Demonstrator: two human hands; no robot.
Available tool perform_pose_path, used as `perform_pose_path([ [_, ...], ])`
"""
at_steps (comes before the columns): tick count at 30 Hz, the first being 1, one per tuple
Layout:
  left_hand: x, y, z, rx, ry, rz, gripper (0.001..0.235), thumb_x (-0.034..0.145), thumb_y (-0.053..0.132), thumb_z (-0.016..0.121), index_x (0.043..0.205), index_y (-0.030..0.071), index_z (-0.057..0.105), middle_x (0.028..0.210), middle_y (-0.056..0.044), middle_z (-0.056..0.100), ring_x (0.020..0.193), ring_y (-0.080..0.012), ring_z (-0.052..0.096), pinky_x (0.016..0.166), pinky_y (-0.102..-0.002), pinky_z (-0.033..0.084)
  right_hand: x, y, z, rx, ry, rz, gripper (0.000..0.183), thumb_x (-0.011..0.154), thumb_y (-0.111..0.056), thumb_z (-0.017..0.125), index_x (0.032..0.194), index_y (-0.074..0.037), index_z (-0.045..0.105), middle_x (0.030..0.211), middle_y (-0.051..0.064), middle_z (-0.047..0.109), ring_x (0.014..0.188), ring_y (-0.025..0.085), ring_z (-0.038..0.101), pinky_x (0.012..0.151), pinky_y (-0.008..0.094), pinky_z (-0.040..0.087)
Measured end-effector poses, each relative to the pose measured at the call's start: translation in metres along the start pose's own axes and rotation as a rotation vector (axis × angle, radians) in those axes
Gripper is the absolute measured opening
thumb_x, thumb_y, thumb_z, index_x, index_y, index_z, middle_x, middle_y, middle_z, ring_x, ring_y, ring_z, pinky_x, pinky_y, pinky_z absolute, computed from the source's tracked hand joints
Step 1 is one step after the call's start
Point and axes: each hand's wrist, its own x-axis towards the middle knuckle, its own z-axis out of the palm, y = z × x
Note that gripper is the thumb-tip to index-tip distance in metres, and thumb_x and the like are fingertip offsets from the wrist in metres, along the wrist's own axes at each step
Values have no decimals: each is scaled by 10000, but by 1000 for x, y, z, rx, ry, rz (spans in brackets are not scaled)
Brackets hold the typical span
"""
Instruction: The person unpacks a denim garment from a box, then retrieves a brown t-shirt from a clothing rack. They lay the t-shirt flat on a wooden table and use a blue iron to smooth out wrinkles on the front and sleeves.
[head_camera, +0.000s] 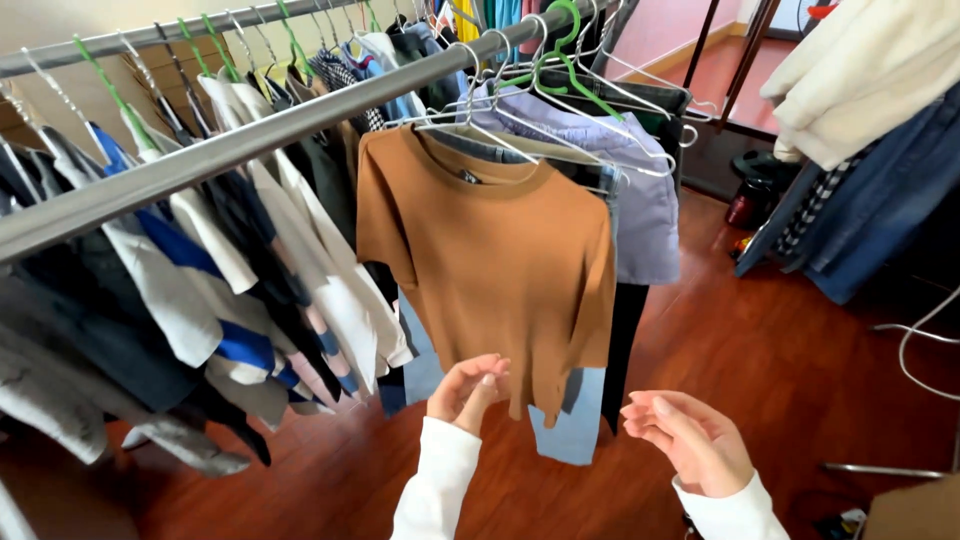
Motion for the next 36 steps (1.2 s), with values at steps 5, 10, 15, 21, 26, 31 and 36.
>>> perform_pose_path([
  [5, 67, 16, 3, -13, 42, 79, 210, 968, 191, 717, 1122, 64, 783, 1179, -141, 867, 1083, -219, 829, 1032, -341, 617, 76, -38, 55, -173, -88, -136, 309, 939, -94, 692, 1067, 171, 786, 982, 357, 860, 854, 432, 841, 867, 532, 699],
  [10, 134, 37, -2, -104, 146, 80, 244, 938, 199, 747, 1117, 38, 782, 1172, -167, 858, 1049, -225, 805, 1027, -361, 622, 171, -115, 139, -609, -292, -483, 340, 925, -155, 732, 1251, -91, 804, 1358, 60, 797, 1279, 161, 732, 1105, 348, 581],
  [15, 193, 23, -11, -60, 121, 207, 210, 953, 133, 743, 1126, 22, 780, 1098, -156, 861, 1086, -235, 820, 1034, -357, 628, 270, -121, 189, -898, -309, -527, 526, 902, -319, 756, 1408, -180, 712, 1506, -5, 681, 1441, 142, 587, 1156, 367, 500],
  [21, 201, 19, -1, 22, 86, 257, 166, 955, 118, 761, 1111, 64, 784, 1144, -83, 854, 1114, -163, 791, 1004, -288, 582, 326, -119, 241, -1058, -518, -275, 561, 902, -362, 770, 1429, -177, 716, 983, -33, 751, 918, 79, 660, 943, 262, 474],
  [26, 168, 45, 22, 70, 182, 222, 244, 937, 149, 776, 1174, 89, 772, 1172, -78, 870, 1136, -145, 811, 1003, -270, 617, 326, -150, 265, -669, -716, 3, 253, 1013, -144, 681, 1054, 70, 810, 641, 176, 655, 637, 232, 574, 644, 344, 453],
  [31, 111, 107, 85, 576, 448, 732, 313, 1015, 269, 619, 1243, 83, 728, 1334, -122, 777, 1272, -274, 755, 1106, -390, 562, 288, -171, 255, -533, -1056, -104, 231, 1046, -194, 651, 965, 22, 667, 591, 202, 750, 576, 238, 681, 686, 346, 534],
  [36, 89, 86, 129, 693, 459, 840, 267, 1082, 241, 521, 949, 56, 661, 936, -129, 730, 858, -302, 707, 858, -397, 556, 252, -122, 229, -472, -1182, -83, 230, 999, -195, 694, 899, 12, 702, 587, 157, 751, 547, 203, 667, 624, 315, 529],
])
